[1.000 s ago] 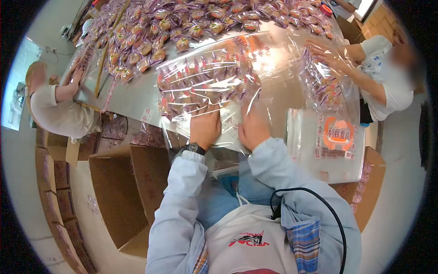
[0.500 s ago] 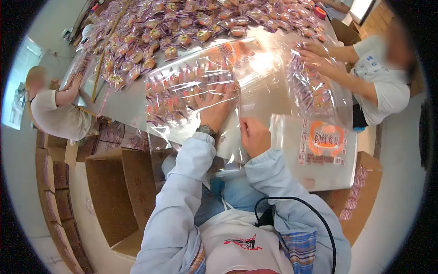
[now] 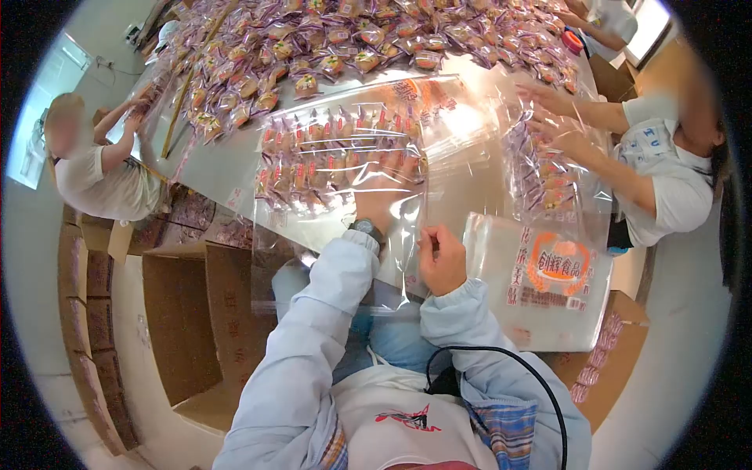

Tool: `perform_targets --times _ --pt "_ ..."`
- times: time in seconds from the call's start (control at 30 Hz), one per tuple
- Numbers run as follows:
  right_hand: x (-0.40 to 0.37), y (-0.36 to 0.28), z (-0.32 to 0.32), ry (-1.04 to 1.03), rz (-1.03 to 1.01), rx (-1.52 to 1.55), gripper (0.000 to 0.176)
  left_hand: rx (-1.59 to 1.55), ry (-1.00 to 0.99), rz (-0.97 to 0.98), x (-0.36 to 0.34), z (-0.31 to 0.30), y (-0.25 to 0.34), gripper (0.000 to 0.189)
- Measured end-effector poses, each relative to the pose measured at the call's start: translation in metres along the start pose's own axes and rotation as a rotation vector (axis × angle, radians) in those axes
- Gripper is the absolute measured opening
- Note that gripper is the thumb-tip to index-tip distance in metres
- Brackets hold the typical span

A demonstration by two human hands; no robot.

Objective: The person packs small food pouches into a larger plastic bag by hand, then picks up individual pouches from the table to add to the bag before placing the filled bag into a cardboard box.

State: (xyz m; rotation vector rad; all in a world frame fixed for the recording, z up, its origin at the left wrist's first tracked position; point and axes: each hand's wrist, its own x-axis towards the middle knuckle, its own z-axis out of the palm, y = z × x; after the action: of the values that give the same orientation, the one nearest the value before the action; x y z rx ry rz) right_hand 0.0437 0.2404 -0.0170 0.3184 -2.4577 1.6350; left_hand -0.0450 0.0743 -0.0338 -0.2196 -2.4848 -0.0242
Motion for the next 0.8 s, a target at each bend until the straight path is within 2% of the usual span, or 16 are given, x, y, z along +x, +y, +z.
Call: perform_targets --times 0.1,0.23,0.27,0.37,0.4,0.5,0.53,0.57,0.63,0.67,0.73,0.77,0.8 --pt "-0.001 0.000 -0.003 0.011 -0.018 -0.012 0.008 -0.098 0.012 -0.109 -0.001 0.005 0.011 0.040" --pt "-0.002 0.000 -0.010 -0.009 -0.015 -0.038 0.008 -0.043 0.003 -0.168 0.002 0.007 0.019 0.048" --pt "0.000 0.002 -0.013 -0.015 -0.016 -0.036 0.008 -0.045 -0.071 -0.191 0.002 0.005 0.020 0.051" --pt "0.005 0.003 -0.032 -0.080 -0.184 -0.311 0.010 -0.096 -0.085 -0.159 0.001 0.005 0.018 0.057" --pt "0.003 0.000 -0.036 -0.063 -0.113 -0.303 0.011 -0.141 -0.188 -0.191 0.006 -0.014 0.020 0.061" --pt "-0.010 -0.012 -0.049 -0.006 0.056 -0.293 0.015 -0.165 -0.110 -0.115 -0.016 -0.027 0.013 0.063" --pt "-0.017 -0.015 -0.051 0.018 0.089 -0.298 0.017 -0.116 -0.084 -0.031 -0.025 -0.037 0.011 0.066" --pt "-0.023 -0.019 -0.053 0.046 0.122 -0.302 0.019 -0.169 -0.132 -0.014 -0.038 -0.046 0.006 0.064" --pt "-0.037 -0.031 -0.061 -0.185 -0.056 -0.330 0.022 -0.283 -0.231 0.024 -0.072 -0.063 -0.004 0.061" --pt "-0.040 -0.038 -0.064 -0.298 -0.142 -0.343 0.024 -0.297 -0.178 -0.042 -0.087 -0.064 -0.008 0.060" --pt "-0.042 -0.063 -0.053 -0.398 -0.361 -0.366 0.027 -0.321 -0.079 -0.175 -0.109 -0.071 -0.014 0.057" --pt "-0.043 -0.074 -0.043 -0.446 -0.472 -0.372 0.029 -0.385 -0.217 -0.268 -0.113 -0.083 -0.021 0.059" --pt "-0.045 -0.082 -0.034 -0.500 -0.474 -0.437 0.031 -0.324 -0.180 -0.307 -0.118 -0.087 -0.024 0.059"
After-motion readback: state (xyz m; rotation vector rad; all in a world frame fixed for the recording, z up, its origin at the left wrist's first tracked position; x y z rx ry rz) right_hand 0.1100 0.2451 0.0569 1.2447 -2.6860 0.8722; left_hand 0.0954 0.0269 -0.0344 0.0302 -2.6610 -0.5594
